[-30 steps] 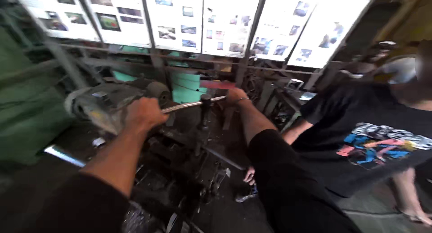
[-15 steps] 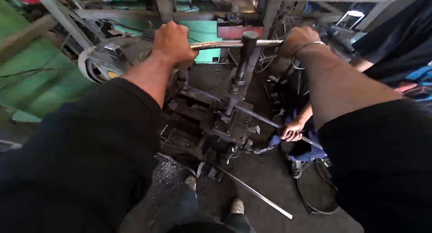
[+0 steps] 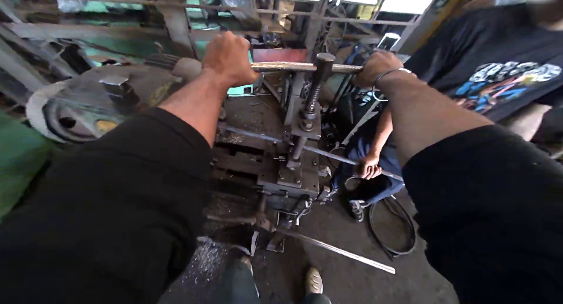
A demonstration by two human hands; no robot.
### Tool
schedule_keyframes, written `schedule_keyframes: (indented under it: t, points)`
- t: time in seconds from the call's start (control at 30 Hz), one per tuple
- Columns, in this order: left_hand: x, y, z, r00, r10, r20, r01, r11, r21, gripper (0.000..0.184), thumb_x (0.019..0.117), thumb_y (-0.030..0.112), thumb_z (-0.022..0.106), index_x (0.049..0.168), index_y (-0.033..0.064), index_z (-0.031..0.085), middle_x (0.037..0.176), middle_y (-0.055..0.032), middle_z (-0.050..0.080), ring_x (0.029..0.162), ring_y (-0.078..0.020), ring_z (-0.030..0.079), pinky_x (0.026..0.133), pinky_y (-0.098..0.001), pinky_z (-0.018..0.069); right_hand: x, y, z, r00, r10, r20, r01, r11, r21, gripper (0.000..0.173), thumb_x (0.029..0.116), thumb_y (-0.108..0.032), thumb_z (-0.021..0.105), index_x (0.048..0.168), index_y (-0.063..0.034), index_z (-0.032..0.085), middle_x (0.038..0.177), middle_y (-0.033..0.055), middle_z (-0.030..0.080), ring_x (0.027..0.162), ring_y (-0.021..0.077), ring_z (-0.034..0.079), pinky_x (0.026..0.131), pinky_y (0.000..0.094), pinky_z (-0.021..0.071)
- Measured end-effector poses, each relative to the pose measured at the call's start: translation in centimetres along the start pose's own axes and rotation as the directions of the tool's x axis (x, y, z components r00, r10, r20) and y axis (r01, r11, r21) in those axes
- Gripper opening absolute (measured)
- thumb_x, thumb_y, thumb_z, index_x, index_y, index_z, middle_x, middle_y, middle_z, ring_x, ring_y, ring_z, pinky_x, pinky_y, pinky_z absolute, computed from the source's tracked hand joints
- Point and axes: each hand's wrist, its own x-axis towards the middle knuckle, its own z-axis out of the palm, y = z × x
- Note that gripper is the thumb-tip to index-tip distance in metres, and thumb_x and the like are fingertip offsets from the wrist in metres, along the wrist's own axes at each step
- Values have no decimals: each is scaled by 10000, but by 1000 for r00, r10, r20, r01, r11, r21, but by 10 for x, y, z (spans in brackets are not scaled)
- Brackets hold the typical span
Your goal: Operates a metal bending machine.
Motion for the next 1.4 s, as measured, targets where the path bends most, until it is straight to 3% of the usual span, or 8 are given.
schedule_keyframes:
  t: [0.47,0.8,0.97,1.07,1.17,1.23,1.3,1.4]
  points:
    - [53,-21,26,979,197,-47,-199,979,-46,536,741,536,760,886,32,651,915,-252,672,931,-481,670,709,-677,520,-53,-15,-12,974,226,-36,-225,974,19,586,813,-412,742,1207,11,641,1246,302,640,1160,513,617,872,752,468]
    - [44,-29,24,992,127,27,-120,979,-165,425,750,546,786,932,170,710,852,-103,708,836,-337,705,683,-604,560,-63,-4,-16,997,61,-49,-63,997,-42,431,869,-520,662,969,-109,745,979,179,741,961,404,704,854,681,517]
    - [13,-48,48,987,-108,-116,41,882,-469,534,834,370,827,1246,72,664,1218,-195,659,1134,-390,642,955,-619,534,-67,18,7,975,-83,-207,94,995,46,385,899,-486,665,1060,-142,728,1039,138,741,1045,369,685,953,637,487]
    - [-39,-57,33,973,-225,45,217,838,-500,767,895,435,769,1483,61,449,1290,-244,628,1167,-434,631,982,-658,502,-77,33,27,898,-205,-389,264,959,104,455,889,-445,720,1177,-94,683,1164,191,687,1124,433,625,957,678,457]
    - [-113,-54,-6,936,-147,321,261,900,-349,719,885,544,748,1442,141,541,1192,-187,696,1098,-394,675,957,-676,512,-96,64,47,804,-316,-503,459,869,188,643,907,-477,676,1445,-150,542,1471,160,532,1390,414,457,1101,662,387]
    - [-162,-55,-32,891,-137,433,228,959,-167,657,848,596,755,1359,202,629,1113,-120,725,1042,-336,694,928,-658,533,-127,89,75,736,-310,-602,577,752,318,548,938,-467,618,1406,-183,600,1502,78,531,1427,309,454,1154,566,400]
    - [-205,-58,-46,807,-247,537,267,963,43,657,859,631,722,1361,219,622,1139,-105,716,1070,-324,684,937,-632,533,-179,117,129,786,-271,-556,577,644,502,395,962,-411,631,1241,-138,693,1296,76,659,1239,251,608,1034,496,527]
    - [-243,-53,-37,782,-382,492,268,919,288,516,886,604,684,1228,219,707,1086,-84,738,1014,-322,707,861,-598,565,-281,169,219,964,-241,-110,263,813,520,469,928,-478,658,1183,-89,714,1235,202,677,1194,409,622,1013,628,484]
